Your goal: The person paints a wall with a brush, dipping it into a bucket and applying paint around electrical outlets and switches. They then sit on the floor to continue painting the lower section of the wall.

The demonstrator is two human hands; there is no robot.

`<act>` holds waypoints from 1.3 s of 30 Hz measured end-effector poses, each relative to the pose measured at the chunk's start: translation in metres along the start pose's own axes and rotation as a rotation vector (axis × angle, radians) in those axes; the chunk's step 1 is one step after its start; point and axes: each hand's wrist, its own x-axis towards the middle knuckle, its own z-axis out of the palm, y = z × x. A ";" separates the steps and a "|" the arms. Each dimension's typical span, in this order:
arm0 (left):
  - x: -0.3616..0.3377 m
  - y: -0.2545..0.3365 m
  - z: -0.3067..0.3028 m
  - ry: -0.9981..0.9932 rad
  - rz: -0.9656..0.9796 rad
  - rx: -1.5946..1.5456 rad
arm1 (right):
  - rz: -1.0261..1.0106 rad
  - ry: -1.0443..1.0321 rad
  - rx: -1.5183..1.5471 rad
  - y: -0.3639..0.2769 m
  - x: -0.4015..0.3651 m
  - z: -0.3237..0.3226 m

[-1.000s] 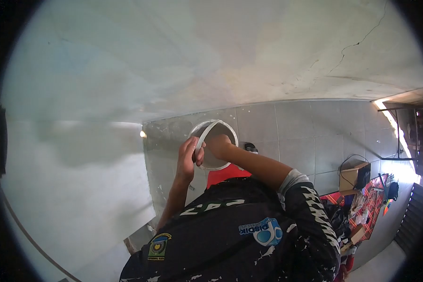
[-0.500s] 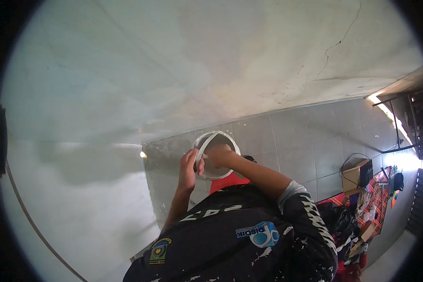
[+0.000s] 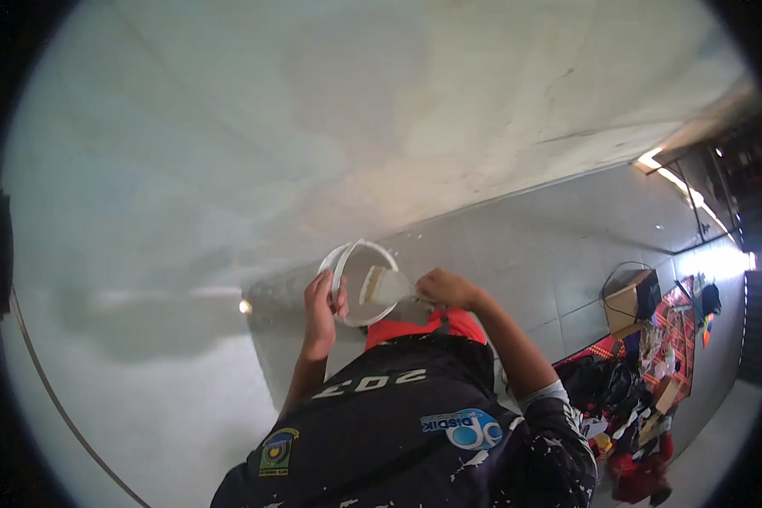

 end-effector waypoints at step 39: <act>-0.001 -0.019 0.000 -0.078 0.031 -0.017 | -0.019 0.136 0.125 0.030 0.001 0.016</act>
